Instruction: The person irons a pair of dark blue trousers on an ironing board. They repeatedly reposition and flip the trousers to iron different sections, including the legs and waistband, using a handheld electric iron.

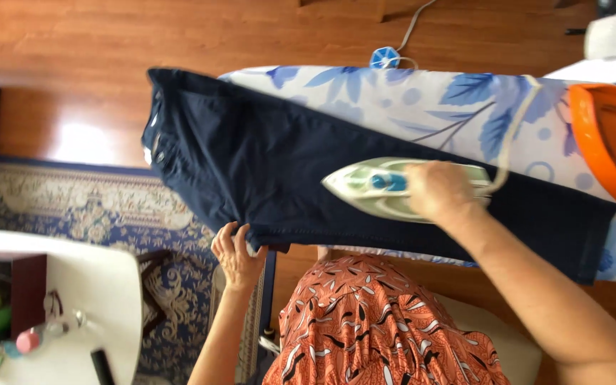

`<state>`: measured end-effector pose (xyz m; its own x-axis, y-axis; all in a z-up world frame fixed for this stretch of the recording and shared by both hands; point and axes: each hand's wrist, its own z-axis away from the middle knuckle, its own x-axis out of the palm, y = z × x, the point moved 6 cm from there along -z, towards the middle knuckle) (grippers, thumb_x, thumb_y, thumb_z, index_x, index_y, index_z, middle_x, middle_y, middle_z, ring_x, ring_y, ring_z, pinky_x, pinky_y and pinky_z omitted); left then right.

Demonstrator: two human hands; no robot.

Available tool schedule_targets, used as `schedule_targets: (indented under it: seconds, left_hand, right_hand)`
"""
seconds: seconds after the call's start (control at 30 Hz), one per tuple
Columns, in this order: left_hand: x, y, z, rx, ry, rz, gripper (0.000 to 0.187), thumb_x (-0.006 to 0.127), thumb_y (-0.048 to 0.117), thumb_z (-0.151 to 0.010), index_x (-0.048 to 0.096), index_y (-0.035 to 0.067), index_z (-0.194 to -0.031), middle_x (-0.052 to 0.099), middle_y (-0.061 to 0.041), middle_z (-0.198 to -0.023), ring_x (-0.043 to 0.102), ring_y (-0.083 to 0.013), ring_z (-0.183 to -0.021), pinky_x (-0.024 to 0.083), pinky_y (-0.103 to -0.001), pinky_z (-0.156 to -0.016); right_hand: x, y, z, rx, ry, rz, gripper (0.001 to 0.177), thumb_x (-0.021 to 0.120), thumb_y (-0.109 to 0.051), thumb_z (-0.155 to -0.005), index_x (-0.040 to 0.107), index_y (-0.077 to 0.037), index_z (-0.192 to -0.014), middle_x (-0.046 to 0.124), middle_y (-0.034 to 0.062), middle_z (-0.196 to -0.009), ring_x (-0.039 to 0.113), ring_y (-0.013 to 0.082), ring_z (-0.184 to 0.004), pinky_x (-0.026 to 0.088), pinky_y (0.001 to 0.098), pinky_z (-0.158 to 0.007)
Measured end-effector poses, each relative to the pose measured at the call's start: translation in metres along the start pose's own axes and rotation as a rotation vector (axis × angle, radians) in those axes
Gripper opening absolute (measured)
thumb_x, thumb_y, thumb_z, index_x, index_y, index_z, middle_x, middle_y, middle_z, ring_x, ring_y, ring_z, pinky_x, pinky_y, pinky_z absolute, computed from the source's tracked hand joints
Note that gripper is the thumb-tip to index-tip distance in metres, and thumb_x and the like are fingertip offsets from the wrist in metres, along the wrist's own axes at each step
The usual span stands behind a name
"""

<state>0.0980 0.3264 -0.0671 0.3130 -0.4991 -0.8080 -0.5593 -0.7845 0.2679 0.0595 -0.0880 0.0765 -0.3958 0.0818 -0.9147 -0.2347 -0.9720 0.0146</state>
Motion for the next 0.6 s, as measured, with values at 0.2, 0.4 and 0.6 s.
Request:
schedule_targets:
  seconds: [0.2,0.4,0.6]
  left_hand:
    - [-0.007,0.03,-0.033,0.195,-0.214,0.255,0.034,0.038,-0.006,-0.099,0.059,-0.002,-0.126,0.053,-0.016,-0.145,0.046,-0.0406,-0.14,0.041,-0.055,-0.115]
    - [-0.012,0.025,-0.036,0.422,-0.533,0.152,0.065,0.047,-0.012,-0.09,0.045,0.01,-0.15,0.038,-0.012,-0.159,0.032,-0.0355,-0.15,0.03,-0.051,-0.123]
    - [-0.01,0.089,-0.067,0.338,-0.777,0.274,0.099,0.065,0.073,-0.08,0.04,0.009,-0.152,0.028,-0.017,-0.162,0.023,-0.034,-0.152,0.009,-0.069,-0.114]
  right_hand:
    - [-0.009,0.04,0.021,0.18,-0.251,0.113,0.009,0.059,-0.015,-0.092,0.066,-0.014,-0.086,0.069,0.0029,-0.07,0.068,0.0189,-0.062,0.058,0.0314,-0.055]
    - [0.013,0.087,0.033,0.332,-0.242,0.162,0.015,0.067,-0.034,-0.088,0.069,-0.023,-0.097,0.076,0.0019,-0.078,0.072,0.0235,-0.07,0.057,0.0349,-0.057]
    - [0.024,0.082,0.043,0.066,-0.211,0.205,0.013,0.058,-0.015,-0.09,0.066,-0.023,-0.084,0.064,-0.0032,-0.061,0.059,0.0144,-0.049,0.049,0.0282,-0.043]
